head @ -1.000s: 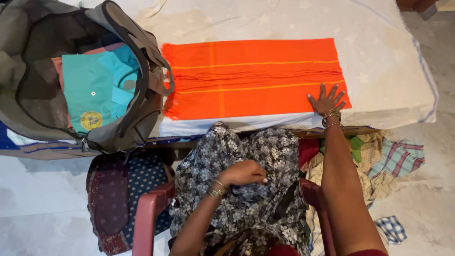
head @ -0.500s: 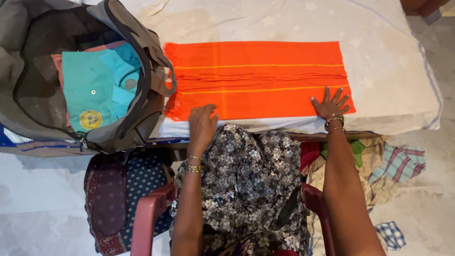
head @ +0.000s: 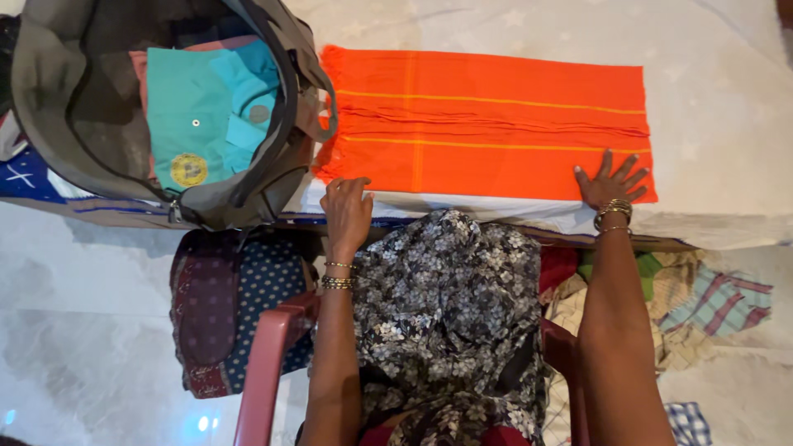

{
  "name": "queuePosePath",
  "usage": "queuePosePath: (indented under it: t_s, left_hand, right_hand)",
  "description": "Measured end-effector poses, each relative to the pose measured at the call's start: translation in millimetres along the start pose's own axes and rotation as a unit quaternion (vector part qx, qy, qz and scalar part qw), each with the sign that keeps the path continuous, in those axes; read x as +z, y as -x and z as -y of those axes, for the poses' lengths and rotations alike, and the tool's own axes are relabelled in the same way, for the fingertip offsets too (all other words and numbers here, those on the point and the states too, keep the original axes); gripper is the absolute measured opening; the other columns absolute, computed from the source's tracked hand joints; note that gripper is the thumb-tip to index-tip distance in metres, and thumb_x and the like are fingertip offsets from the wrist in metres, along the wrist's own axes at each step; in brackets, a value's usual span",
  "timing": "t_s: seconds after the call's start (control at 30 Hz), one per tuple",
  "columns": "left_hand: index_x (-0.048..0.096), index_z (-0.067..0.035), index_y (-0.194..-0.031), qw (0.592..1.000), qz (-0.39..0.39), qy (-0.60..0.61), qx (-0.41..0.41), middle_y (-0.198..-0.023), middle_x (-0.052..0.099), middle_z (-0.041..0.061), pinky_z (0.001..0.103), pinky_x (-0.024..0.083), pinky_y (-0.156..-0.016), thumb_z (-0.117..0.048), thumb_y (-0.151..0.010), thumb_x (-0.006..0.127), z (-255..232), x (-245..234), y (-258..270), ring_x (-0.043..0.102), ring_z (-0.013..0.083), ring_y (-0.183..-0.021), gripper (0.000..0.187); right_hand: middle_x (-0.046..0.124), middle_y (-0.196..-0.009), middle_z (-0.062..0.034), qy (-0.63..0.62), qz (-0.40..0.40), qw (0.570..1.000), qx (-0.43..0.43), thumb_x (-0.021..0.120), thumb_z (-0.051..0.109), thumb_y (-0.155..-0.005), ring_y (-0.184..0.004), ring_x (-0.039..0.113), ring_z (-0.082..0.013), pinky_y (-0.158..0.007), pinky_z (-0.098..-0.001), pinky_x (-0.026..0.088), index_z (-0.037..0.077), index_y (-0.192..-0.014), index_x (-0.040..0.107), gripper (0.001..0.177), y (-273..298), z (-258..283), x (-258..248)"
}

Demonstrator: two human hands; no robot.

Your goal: The person folds an orange cloth by hand on a bed.

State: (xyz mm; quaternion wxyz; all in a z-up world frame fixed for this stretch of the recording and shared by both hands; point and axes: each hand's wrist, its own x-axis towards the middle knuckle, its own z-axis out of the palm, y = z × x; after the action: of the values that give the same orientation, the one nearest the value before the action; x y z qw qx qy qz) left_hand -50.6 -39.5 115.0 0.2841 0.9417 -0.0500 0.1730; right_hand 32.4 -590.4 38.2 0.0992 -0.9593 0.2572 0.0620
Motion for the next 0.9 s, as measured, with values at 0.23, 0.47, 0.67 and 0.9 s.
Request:
queuePosePath:
  t_s: [0.23, 0.47, 0.67, 0.9]
  left_hand:
    - [0.066, -0.008, -0.126, 0.999, -0.002, 0.04, 0.006, -0.124, 0.066, 0.012, 0.054, 0.037, -0.103, -0.013, -0.09, 0.072, -7.3, -6.8, -7.9, 0.049, 0.0372, -0.128, 0.037]
    - [0.061, -0.008, -0.135, 0.999, 0.009, 0.033, 0.0, -0.131, 0.063, 0.013, 0.058, 0.033, -0.112, -0.018, -0.092, 0.071, -14.7, -4.8, -14.0, 0.04, 0.0421, -0.14, 0.046]
    - [0.044, -0.005, -0.154, 0.998, 0.026, 0.033, 0.049, -0.168, 0.028, 0.019, 0.063, 0.019, -0.118, -0.034, -0.098, 0.068, -19.4, 34.4, -65.4, 0.008, 0.0448, -0.157, 0.068]
    - [0.036, -0.003, -0.16, 0.986, 0.05, -0.078, 0.142, -0.172, 0.019, 0.018, 0.062, 0.017, -0.123, -0.046, -0.096, 0.064, 41.4, 96.4, -143.7, 0.009, 0.0415, -0.158, 0.082]
  right_hand:
    - [-0.018, -0.172, -0.0167, -0.004, 0.002, 1.0, 0.001, 0.03, 0.092, -0.079, -0.153, -0.021, -0.0519, -0.117, -0.0783, -0.006, 0.034, -0.166, 0.005, 0.107, 2.7, 5.9, -1.5]
    - [-0.017, -0.172, -0.0184, -0.008, -0.011, 1.0, 0.0, 0.031, 0.091, -0.08, -0.153, -0.021, -0.0529, -0.117, -0.0785, -0.006, 0.033, -0.166, 0.007, 0.106, -1.2, 3.5, 0.2]
    - [-0.013, -0.172, -0.0197, -0.019, -0.036, 0.999, -0.011, 0.033, 0.09, -0.081, -0.153, -0.017, -0.0538, -0.116, -0.0779, -0.006, 0.033, -0.166, 0.011, 0.105, -2.0, -1.0, 5.9]
    - [-0.001, -0.175, -0.015, -0.021, -0.068, 0.997, -0.042, 0.037, 0.082, -0.087, -0.161, -0.008, -0.045, -0.123, -0.0736, -0.002, 0.032, -0.166, 0.021, 0.095, -12.4, -29.9, -3.9]
